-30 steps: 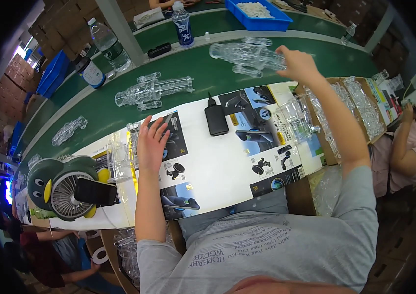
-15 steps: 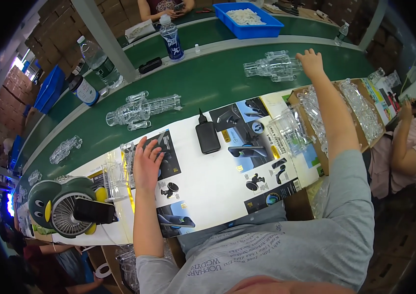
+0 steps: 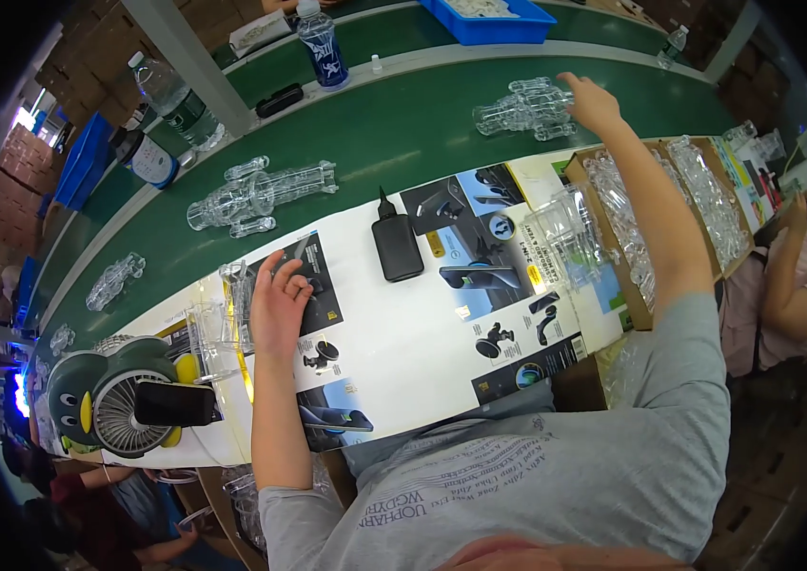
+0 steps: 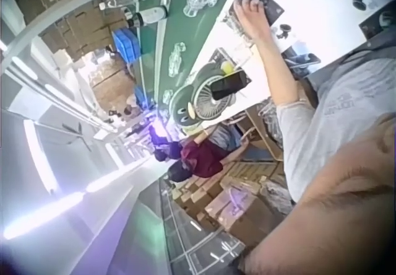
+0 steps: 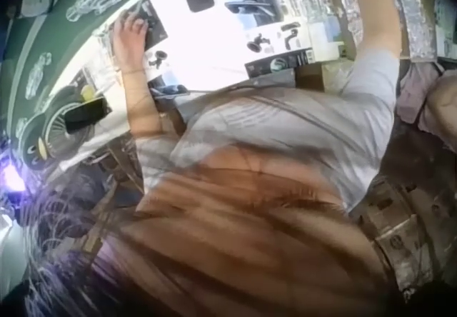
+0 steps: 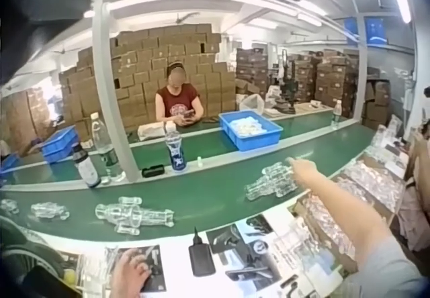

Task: Assembling plastic components on a production line, applying liquid from a squeeze bottle.

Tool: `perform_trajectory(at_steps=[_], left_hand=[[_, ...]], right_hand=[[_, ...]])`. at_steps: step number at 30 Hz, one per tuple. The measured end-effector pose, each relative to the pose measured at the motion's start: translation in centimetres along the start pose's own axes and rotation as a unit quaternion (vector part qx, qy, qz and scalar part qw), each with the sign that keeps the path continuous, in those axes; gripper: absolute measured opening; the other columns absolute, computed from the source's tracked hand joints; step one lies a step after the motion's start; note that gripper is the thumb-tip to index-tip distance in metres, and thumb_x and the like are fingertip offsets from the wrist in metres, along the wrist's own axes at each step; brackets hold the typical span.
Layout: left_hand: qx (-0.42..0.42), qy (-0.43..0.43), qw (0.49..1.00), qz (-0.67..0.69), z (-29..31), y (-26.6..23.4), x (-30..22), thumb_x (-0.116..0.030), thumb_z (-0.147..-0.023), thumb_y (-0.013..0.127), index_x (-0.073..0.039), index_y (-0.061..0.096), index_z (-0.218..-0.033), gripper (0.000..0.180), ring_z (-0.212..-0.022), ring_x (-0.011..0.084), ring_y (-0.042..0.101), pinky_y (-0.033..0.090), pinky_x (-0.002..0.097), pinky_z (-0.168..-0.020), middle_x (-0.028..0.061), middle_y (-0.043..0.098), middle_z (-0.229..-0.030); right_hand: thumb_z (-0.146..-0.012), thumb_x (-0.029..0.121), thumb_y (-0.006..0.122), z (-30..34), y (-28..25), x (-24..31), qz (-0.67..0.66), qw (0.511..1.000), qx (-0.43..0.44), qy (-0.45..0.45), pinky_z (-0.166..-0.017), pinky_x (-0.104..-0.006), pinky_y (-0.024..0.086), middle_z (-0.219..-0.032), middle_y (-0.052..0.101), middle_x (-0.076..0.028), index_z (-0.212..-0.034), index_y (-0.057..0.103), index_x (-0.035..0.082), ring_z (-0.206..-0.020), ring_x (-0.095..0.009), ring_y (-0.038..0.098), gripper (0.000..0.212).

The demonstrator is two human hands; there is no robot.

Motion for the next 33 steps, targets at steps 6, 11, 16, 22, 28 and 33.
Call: perform_trajectory(at_steps=[6,11,16,22,28,33], left_hand=[[0.056,-0.014,0.998,0.002,0.1,0.3,0.3,-0.028,-0.09,0.042,-0.007,0.042,-0.118,0.035,-0.082,0.0137,0.052,0.042,0.0306,-0.08,0.0057,0.056,-0.099],[0.071,-0.025,0.997,0.005,0.4,1.1,0.8,-0.025,-0.09,0.043,-0.004,0.044,-0.111,0.03,-0.08,0.0162,0.053,0.043,0.0306,-0.078,0.011,0.056,-0.096],[0.138,-0.049,0.988,-0.045,0.6,2.0,1.5,-0.02,-0.087,0.047,0.001,0.045,-0.111,0.032,-0.085,0.0186,0.056,0.045,0.0318,-0.081,0.0127,0.058,-0.095],[0.302,-0.111,0.94,-0.116,3.0,5.3,2.0,-0.045,-0.077,0.059,0.004,0.03,-0.129,0.078,-0.109,0.0282,0.05,0.039,0.0366,-0.094,0.0225,0.046,-0.121],[0.326,-0.164,0.929,-0.057,3.8,5.0,2.0,-0.037,-0.074,0.062,-0.001,0.031,-0.13,0.072,-0.081,0.0208,0.059,0.049,0.0316,-0.074,0.0168,0.055,-0.103],[0.266,-0.087,0.959,0.054,2.5,4.2,1.4,-0.024,-0.078,0.057,-0.003,0.034,-0.128,0.059,-0.062,0.0164,0.056,0.048,0.0277,-0.061,0.0083,0.058,-0.084]], right_hand=[[-0.068,0.028,0.069,7.1,-3.7,6.5,-0.181,0.894,0.394,-0.116,-0.069,-0.0317,0.046,-0.084,0.066,-0.009,-0.077,0.067,0.007,-0.081,-0.022,0.06,0.023],[-0.063,0.031,0.073,11.2,-5.6,9.0,-0.103,0.889,0.354,-0.271,-0.072,-0.0348,0.044,-0.083,0.063,-0.008,-0.076,0.067,0.008,-0.081,-0.024,0.058,0.028],[-0.069,0.028,0.07,12.8,-9.1,13.1,-0.23,0.876,0.261,-0.334,-0.065,-0.0325,0.043,-0.078,0.062,-0.006,-0.076,0.065,0.008,-0.074,-0.021,0.057,0.022],[-0.075,0.029,0.067,15.6,-13.1,22.9,-0.415,0.837,0.202,-0.294,-0.053,-0.023,0.038,-0.071,0.058,-0.003,-0.086,0.06,0.006,-0.059,-0.009,0.05,0.026],[-0.082,0.019,0.059,15.9,-13.9,27.6,-0.555,0.759,0.181,-0.288,-0.058,-0.0246,0.043,-0.098,0.055,-0.008,-0.118,0.043,0.012,-0.063,-0.011,0.055,0.04],[-0.074,0.008,0.059,14.8,-8.8,27.1,-0.246,0.871,-0.032,-0.424,-0.064,-0.0286,0.045,-0.095,0.053,-0.007,-0.113,0.05,0.016,-0.08,-0.02,0.056,0.042]])
Point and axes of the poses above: each hand's wrist, its own z-axis away from the middle knuckle, its own y-axis out of the palm, x = y × z, the point moved 4 cm from there along -z, towards the middle knuckle
